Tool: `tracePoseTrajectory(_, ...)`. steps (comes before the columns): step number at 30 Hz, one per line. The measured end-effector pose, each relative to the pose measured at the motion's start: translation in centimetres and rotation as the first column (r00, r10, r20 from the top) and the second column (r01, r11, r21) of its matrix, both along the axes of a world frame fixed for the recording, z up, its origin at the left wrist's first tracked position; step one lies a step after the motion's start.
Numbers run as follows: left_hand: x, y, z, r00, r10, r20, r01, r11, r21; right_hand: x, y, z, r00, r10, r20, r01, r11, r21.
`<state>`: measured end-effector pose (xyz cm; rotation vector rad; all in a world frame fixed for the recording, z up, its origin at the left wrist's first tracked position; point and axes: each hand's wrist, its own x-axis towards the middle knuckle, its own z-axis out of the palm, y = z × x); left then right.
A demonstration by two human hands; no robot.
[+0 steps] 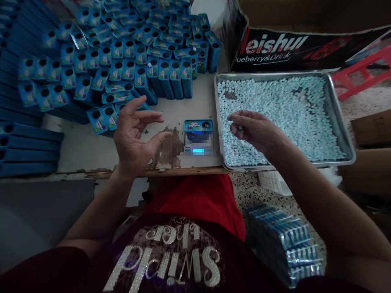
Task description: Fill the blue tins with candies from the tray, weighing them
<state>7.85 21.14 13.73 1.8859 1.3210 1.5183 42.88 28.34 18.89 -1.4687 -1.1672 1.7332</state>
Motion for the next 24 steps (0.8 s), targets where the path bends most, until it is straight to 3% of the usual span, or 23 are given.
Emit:
tracePoseTrajectory(4,1.1,0.1,0.6,0.998,-0.013,-0.056,0.015,0.999,0.042,-1.2,0.7,2.3,1.000,0.017,0.006,-0.018,0.999,0.034)
tracePoseTrajectory(8,2.1,0.5,0.9,0.977,-0.001,-0.212,0.002,1.000,0.005,-2.6,0.9,3.3,0.998,0.062,0.000,-0.062,0.996,0.056)
tracePoseTrajectory(18,4.9,1.9,0.3,0.921,-0.005,-0.389,-0.034,0.995,-0.096,-3.7,1.4,2.9,0.992,0.128,-0.009,-0.127,0.989,0.081)
tracePoseTrajectory(21,5.2,2.3,-0.8,0.934,-0.014,-0.357,-0.041,0.988,-0.146,-3.5,1.7,2.7,0.990,0.140,0.008,-0.140,0.981,0.136)
tracePoseTrajectory(24,5.4,2.7,-2.1,0.966,-0.062,-0.251,-0.013,0.958,-0.286,-2.5,2.0,1.9,0.988,0.121,0.091,-0.141,0.954,0.265)
